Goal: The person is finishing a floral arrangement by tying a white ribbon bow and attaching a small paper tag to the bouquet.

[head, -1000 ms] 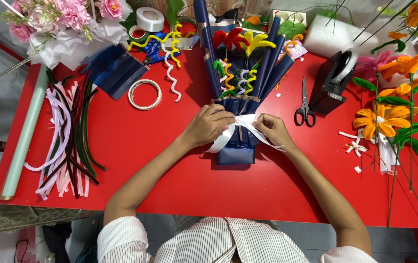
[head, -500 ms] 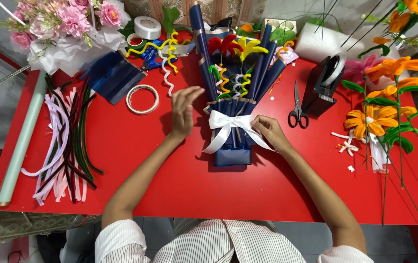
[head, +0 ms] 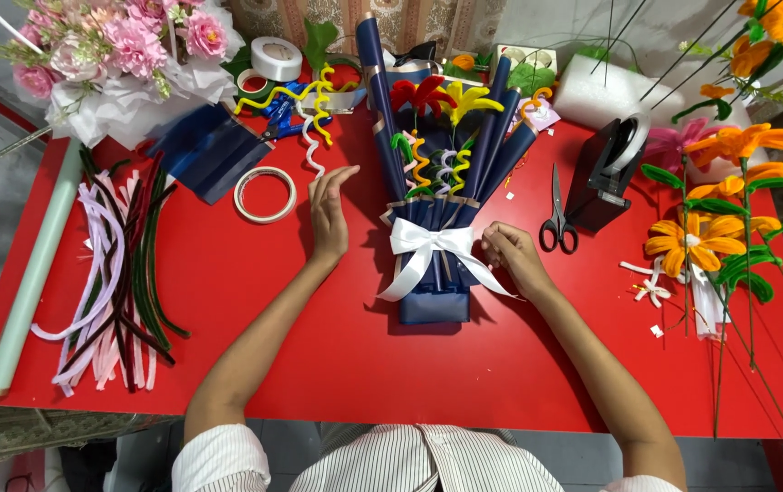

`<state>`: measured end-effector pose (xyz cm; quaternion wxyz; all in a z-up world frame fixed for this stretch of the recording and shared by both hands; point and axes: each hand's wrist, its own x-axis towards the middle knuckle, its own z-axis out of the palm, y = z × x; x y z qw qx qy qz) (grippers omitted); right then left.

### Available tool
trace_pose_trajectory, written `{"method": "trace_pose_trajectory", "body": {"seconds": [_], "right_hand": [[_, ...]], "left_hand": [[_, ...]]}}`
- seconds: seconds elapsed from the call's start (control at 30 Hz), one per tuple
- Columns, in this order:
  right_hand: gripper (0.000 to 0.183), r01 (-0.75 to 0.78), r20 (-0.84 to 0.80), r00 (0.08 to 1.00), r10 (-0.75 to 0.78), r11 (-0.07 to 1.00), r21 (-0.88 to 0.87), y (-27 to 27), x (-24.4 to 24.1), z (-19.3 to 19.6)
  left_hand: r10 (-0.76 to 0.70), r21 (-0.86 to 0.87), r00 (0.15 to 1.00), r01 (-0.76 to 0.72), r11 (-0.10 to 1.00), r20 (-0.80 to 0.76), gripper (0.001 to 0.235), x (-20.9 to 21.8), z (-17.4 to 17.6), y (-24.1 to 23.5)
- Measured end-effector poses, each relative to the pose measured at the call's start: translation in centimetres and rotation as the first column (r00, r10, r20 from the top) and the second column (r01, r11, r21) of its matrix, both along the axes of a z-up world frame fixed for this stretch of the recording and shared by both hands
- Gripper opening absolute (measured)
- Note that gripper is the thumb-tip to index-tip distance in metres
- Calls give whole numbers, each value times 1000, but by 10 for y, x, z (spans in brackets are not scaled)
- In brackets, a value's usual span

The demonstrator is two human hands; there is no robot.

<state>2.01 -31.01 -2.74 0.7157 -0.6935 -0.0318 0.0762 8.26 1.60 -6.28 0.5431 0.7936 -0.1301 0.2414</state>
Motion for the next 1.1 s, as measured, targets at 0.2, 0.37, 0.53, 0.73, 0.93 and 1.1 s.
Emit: {"method": "trace_pose_trajectory", "body": {"seconds": [0.2, 0.37, 0.53, 0.73, 0.93, 1.1], "right_hand": [[26, 13, -48, 999, -8, 994, 107, -9, 7, -11], [21, 16, -71, 997, -7, 991, 130, -11, 10, -14], [13, 26, -67, 998, -14, 984, 178, -11, 11, -11], [11, 101, -113, 990, -84, 983, 155, -15, 19, -16], [15, 393, 112, 918, -381, 911, -127, -41, 61, 9], [19, 575, 308, 761, -571, 813, 86, -65, 119, 63]], "left_hand": [[10, 10, 999, -10, 1000, -31, 66, 1, 3, 0], [7, 5, 998, -7, 1000, -62, 65, 1, 5, 0], [9, 3, 997, -9, 1000, -73, 66, 1, 5, -1], [17, -12, 996, -18, 1000, -93, 66, 3, 2, 0], [24, 26, 998, -22, 999, -66, 66, 1, 4, -3], [31, 32, 998, -30, 999, -47, 68, 4, -2, -2]]}}
